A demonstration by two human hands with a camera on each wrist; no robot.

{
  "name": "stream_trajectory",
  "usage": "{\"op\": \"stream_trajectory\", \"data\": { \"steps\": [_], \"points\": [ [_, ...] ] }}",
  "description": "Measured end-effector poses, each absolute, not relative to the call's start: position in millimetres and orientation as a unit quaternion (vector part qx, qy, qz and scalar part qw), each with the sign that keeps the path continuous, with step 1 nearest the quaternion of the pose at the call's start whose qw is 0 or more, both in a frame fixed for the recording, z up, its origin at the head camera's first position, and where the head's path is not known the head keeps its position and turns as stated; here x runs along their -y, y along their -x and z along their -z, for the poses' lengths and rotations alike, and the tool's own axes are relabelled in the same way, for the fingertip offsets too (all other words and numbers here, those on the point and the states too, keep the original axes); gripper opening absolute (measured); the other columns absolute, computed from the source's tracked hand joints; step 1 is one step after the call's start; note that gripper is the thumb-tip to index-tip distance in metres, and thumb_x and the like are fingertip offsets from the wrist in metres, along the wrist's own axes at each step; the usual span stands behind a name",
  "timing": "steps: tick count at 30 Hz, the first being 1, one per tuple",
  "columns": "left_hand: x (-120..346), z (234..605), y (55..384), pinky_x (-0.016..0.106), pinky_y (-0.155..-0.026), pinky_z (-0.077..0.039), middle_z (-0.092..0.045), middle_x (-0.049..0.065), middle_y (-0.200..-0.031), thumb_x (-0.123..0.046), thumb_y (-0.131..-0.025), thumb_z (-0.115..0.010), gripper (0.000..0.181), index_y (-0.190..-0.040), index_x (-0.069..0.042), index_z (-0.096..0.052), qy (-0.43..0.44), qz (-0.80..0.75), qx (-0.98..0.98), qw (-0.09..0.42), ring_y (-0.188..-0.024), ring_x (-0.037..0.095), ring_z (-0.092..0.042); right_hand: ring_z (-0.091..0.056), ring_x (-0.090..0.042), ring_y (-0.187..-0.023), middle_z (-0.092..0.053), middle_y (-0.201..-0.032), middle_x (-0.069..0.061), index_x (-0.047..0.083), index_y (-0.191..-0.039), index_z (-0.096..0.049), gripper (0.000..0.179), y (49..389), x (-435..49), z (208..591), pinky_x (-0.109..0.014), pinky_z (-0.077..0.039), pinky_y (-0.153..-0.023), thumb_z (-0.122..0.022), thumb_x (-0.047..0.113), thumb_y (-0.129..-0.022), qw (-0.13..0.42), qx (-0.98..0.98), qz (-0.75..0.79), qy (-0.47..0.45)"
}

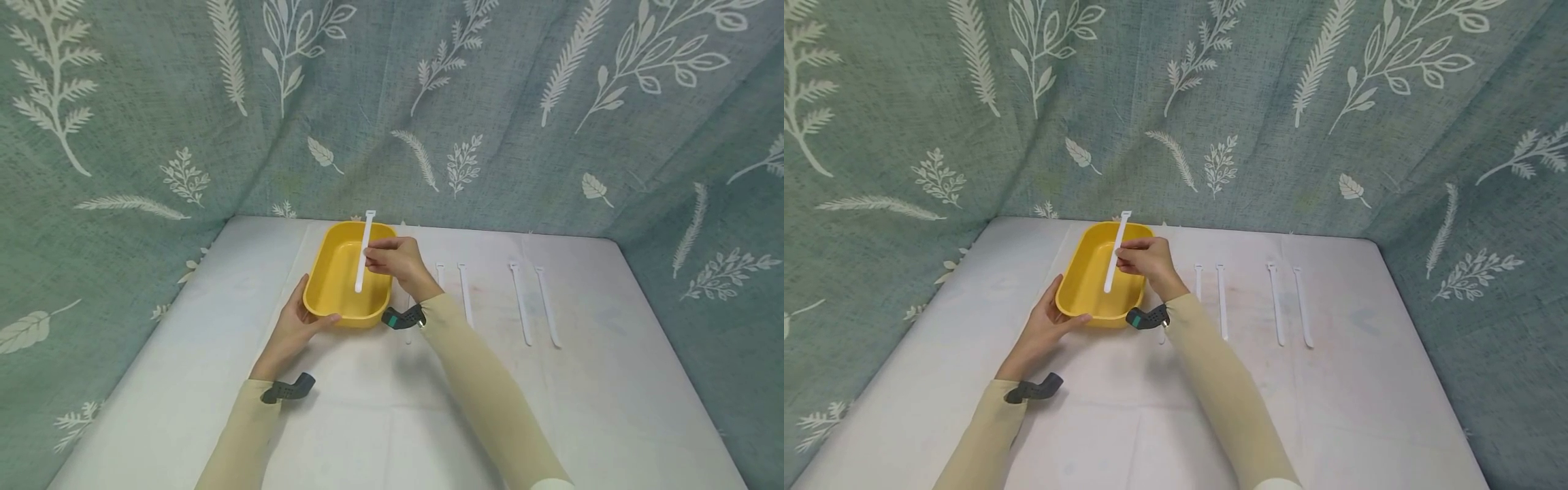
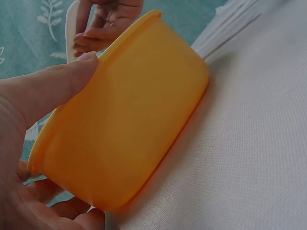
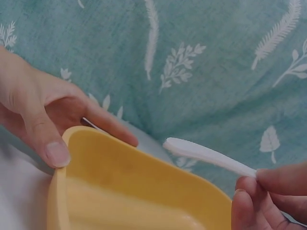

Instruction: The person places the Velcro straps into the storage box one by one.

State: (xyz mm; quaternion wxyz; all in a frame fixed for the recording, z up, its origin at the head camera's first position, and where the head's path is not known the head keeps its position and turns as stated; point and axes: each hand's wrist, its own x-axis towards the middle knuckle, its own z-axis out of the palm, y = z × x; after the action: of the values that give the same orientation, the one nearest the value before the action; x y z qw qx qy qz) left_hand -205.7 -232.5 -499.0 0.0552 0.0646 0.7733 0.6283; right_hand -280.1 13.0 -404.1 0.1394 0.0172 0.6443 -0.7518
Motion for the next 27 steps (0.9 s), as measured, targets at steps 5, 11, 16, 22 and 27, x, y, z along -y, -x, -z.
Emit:
{"op": "stream_trajectory", "data": {
  "steps": [5,11,16,22,27],
  "points": [
    [232,498,206,0.040,-0.131,-0.033,-0.026,0.006,-0.172,-0.020,-0.090,-0.082,0.115,-0.168,-0.022,0.002,-0.067,-0.630,-0.772,0.053,-0.158,0.028,-0.032,-0.072,-0.010,-0.067,-0.071,-0.081,-0.004,-0.008,-0.112,-0.070,0.020,283,-6,409,-0.019,-0.066,-0.064,-0.072,0.001,-0.095,0.141,-0.643,0.753,-0.020],
    [232,499,206,0.029,-0.127,-0.038,-0.027,0.006,-0.172,-0.020,-0.090,-0.082,0.115,-0.168,-0.022,0.002,-0.062,-0.627,-0.774,0.055,-0.156,0.028,-0.035,-0.071,-0.010,-0.066,-0.071,-0.080,-0.004,-0.010,-0.114,-0.070,0.022,287,2,415,-0.019,-0.066,-0.064,-0.072,0.000,-0.094,0.143,-0.642,0.753,-0.014],
    [231,498,206,0.034,-0.128,-0.036,-0.024,0.007,-0.173,-0.021,-0.090,-0.083,0.117,-0.168,-0.021,0.004,-0.058,-0.628,-0.774,0.059,-0.157,0.028,-0.032,-0.071,-0.011,-0.066,-0.072,-0.079,-0.005,-0.008,-0.113,-0.071,0.022,291,9,420,-0.021,-0.067,-0.066,-0.073,0.001,-0.093,0.153,-0.644,0.750,-0.022],
    [232,498,206,0.036,-0.127,-0.038,-0.028,0.009,-0.171,-0.019,-0.089,-0.083,0.115,-0.168,-0.021,0.000,-0.064,-0.627,-0.775,0.052,-0.155,0.030,-0.036,-0.071,-0.011,-0.066,-0.072,-0.079,-0.005,-0.007,-0.111,-0.072,0.021,295,19,426,-0.027,-0.069,-0.072,-0.075,0.002,-0.093,0.162,-0.648,0.743,-0.034],
    [233,497,205,0.042,-0.127,-0.038,-0.028,0.010,-0.171,-0.020,-0.091,-0.082,0.112,-0.168,-0.024,-0.001,-0.064,-0.622,-0.779,0.053,-0.155,0.031,-0.037,-0.070,-0.012,-0.066,-0.071,-0.079,-0.006,-0.009,-0.112,-0.070,0.021,297,27,431,-0.034,-0.070,-0.081,-0.074,0.001,-0.093,0.170,-0.660,0.731,-0.034]
  ]
}}
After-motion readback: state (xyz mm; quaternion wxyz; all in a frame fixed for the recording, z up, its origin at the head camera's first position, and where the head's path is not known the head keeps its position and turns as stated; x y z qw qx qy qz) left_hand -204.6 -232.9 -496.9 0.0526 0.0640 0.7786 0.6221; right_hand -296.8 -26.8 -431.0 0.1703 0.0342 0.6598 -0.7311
